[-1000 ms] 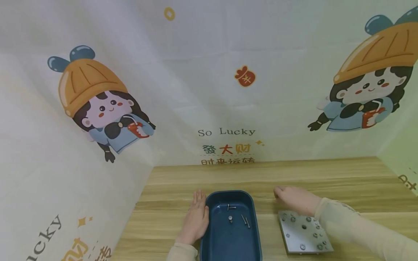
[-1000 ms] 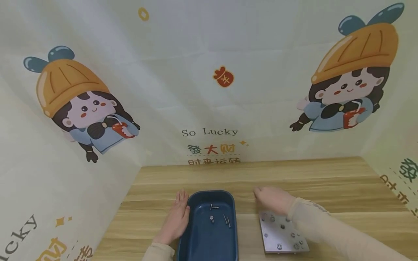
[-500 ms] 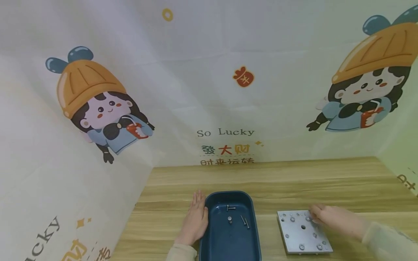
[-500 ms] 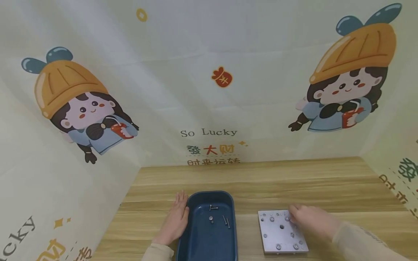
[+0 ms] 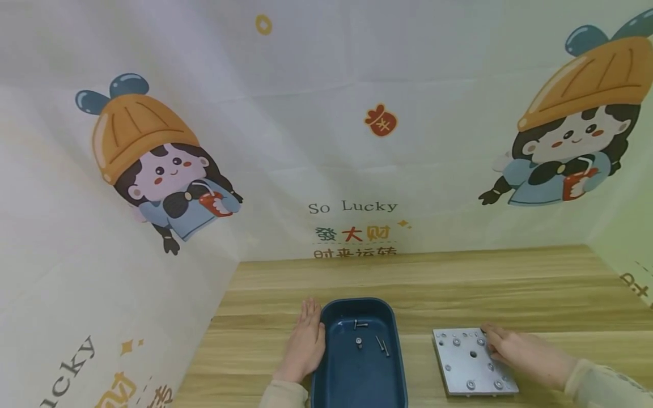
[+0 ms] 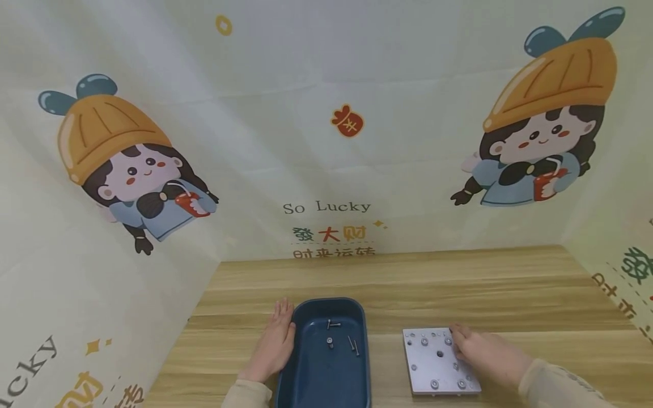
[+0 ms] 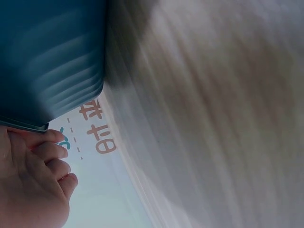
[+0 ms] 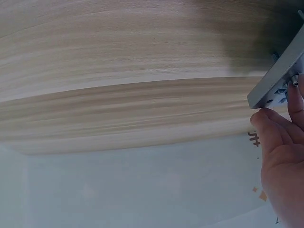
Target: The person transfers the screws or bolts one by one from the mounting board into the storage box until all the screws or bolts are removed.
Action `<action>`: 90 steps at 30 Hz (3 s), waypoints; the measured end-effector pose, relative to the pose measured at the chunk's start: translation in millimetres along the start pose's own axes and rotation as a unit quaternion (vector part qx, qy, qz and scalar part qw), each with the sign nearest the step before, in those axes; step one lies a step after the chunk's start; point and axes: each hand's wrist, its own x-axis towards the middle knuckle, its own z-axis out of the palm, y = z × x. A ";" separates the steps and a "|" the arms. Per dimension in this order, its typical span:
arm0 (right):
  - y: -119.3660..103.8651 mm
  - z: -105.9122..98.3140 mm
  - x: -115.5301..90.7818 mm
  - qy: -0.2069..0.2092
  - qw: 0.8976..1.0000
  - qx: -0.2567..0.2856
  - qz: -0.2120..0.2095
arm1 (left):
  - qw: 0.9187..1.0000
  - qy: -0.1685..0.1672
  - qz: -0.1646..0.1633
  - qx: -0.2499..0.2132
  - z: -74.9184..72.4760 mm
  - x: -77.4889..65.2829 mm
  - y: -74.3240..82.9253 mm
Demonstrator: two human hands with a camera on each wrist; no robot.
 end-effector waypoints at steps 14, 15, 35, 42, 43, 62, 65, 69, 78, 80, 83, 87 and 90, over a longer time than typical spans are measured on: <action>-6.0 4.7 -5.4 0.029 0.983 -0.174 -0.060 | 1.000 -0.008 -0.005 -0.005 2.9 0.7 -0.5; -6.1 5.2 -5.8 0.034 0.981 -0.180 -0.064 | 1.000 -0.008 -0.008 -0.005 3.3 0.8 -0.8; -18.0 -43.9 41.5 0.053 0.995 -0.057 -0.069 | 1.000 -0.003 -0.001 -0.005 1.2 0.5 0.4; -38.8 -53.7 78.1 0.051 0.990 -0.068 -0.113 | 1.000 -0.006 -0.005 0.003 1.6 0.2 -0.2; -42.0 -53.8 83.7 0.051 0.989 -0.070 -0.116 | 1.000 -0.007 -0.006 0.002 1.5 0.3 0.0; -100.0 -39.5 166.5 0.026 0.972 -0.172 -0.160 | 1.000 -0.006 -0.004 -0.007 -0.7 -0.5 2.1; -108.8 -31.2 174.8 0.056 0.958 -0.206 -0.191 | 1.000 -0.004 -0.004 -0.010 -1.1 -1.3 2.8; -124.7 -23.8 183.0 0.029 0.959 -0.203 -0.195 | 1.000 -0.003 -0.006 -0.009 -0.9 -0.9 2.1; -147.7 -14.8 194.8 -0.038 0.959 -0.202 -0.196 | 1.000 -0.006 -0.005 -0.004 0.6 -1.2 0.9; -149.9 -13.0 195.6 -0.047 0.957 -0.211 -0.195 | 1.000 -0.007 -0.005 -0.004 1.1 -1.2 0.8; -151.6 -11.0 196.4 -0.048 0.955 -0.216 -0.196 | 1.000 -0.006 -0.003 -0.004 1.5 -0.6 1.0; -150.2 -9.3 196.8 -0.039 0.953 -0.224 -0.199 | 1.000 -0.006 -0.003 -0.004 2.2 -0.1 0.5; -145.4 -10.1 195.7 -0.030 0.956 -0.219 -0.195 | 1.000 -0.008 -0.007 -0.005 2.5 -0.2 0.0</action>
